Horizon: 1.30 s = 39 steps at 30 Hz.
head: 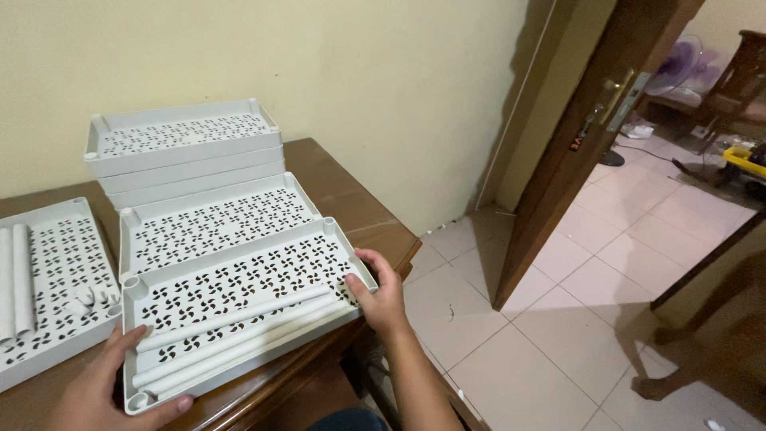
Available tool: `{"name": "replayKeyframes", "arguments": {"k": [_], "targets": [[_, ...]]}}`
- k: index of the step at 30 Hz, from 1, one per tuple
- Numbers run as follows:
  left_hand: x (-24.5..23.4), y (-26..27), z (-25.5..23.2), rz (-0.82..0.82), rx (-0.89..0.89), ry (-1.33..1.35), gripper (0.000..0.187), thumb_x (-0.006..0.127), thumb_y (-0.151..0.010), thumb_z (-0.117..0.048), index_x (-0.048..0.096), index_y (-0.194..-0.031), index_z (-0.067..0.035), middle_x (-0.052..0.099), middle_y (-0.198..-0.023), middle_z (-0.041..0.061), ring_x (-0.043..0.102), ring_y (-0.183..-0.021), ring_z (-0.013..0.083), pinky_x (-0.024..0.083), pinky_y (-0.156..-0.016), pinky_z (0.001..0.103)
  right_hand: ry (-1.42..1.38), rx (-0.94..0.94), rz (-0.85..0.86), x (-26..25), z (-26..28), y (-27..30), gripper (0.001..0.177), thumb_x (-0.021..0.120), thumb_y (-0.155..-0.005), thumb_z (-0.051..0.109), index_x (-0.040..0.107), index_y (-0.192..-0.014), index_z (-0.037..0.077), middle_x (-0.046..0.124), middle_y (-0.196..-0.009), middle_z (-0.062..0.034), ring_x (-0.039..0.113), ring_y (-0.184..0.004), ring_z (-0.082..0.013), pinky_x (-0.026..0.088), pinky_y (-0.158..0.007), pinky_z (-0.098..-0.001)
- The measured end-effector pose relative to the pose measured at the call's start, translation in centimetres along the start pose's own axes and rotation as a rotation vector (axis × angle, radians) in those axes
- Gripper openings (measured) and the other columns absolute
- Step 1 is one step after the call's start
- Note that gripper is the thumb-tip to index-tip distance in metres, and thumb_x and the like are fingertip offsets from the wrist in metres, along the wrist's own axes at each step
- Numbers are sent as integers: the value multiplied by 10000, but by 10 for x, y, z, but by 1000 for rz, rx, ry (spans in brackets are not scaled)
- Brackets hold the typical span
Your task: The person assembles white plastic trays by inserting cylindrical rods into corner holes and stacking the trays on a wooden table. The person handles the trays and rods by hand, arranging them into two neat stacks.
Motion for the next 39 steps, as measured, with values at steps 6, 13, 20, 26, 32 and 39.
{"name": "replayKeyframes", "arguments": {"k": [6, 13, 20, 26, 32, 39], "targets": [[-35, 24, -14, -248, 182, 597, 1295, 891, -604, -215, 204, -1666, 65, 492, -1489, 369, 573, -1321, 435, 479, -1073, 560, -263, 34, 7, 6, 14, 12, 430, 663, -928, 160, 592, -1309, -25, 633, -1358, -165, 577, -1273, -233, 427, -1107, -366], [-89, 68, -2, -492, 407, 949, 1139, 826, -749, -230, 223, -1655, 107, 433, -1558, 337, 497, -1401, 406, 429, -1044, 517, -264, -10, 137, 47, 74, 27, 443, 638, -895, 142, 591, -1315, 9, 502, -1533, -194, 476, -1422, -292, 342, -1194, -395], [-155, 108, 64, -619, 408, 1130, 1093, 835, -808, -313, 272, -1648, 100, 423, -1614, 274, 447, -1490, 344, 323, -1221, 487, -110, -184, 354, 137, 122, 41, 438, 663, -889, 138, 580, -1312, 63, 412, -1590, -217, 406, -1481, -323, 320, -1207, -430], [-180, 128, 115, -800, 427, 1613, 1120, 852, -776, -596, 347, -1644, -101, 430, -1635, 89, 389, -1519, 278, 294, -1283, 483, -205, -278, 583, 219, 142, 76, 391, 657, -944, 162, 575, -1313, 60, 267, -1646, -259, 297, -1542, -389, 246, -1228, -491], [-205, 123, 168, -1014, 171, 1826, 868, 663, -883, -596, 392, -1564, -132, 480, -1597, 132, 442, -1475, 298, 327, -1221, 481, -158, -249, 731, 308, 146, 115, 345, 595, -1000, 289, 557, -1265, 71, 62, -1673, -300, 192, -1542, -482, 213, -1248, -525], [-192, 128, 134, -972, 49, 1694, 686, 594, -934, -208, 266, -1535, -169, 463, -1504, 125, 494, -1366, 280, 445, -1123, 478, -88, -448, 685, 367, 182, 161, 304, 658, -987, 275, 598, -1202, 69, 65, -1661, -355, 296, -1503, -540, 267, -1213, -578]]}}
Point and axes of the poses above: each hand's wrist, its own y-axis away from the middle knuckle, its own x-axis out of the palm, z = x × y, the point moved 8 cm from there along -y, towards the middle knuckle
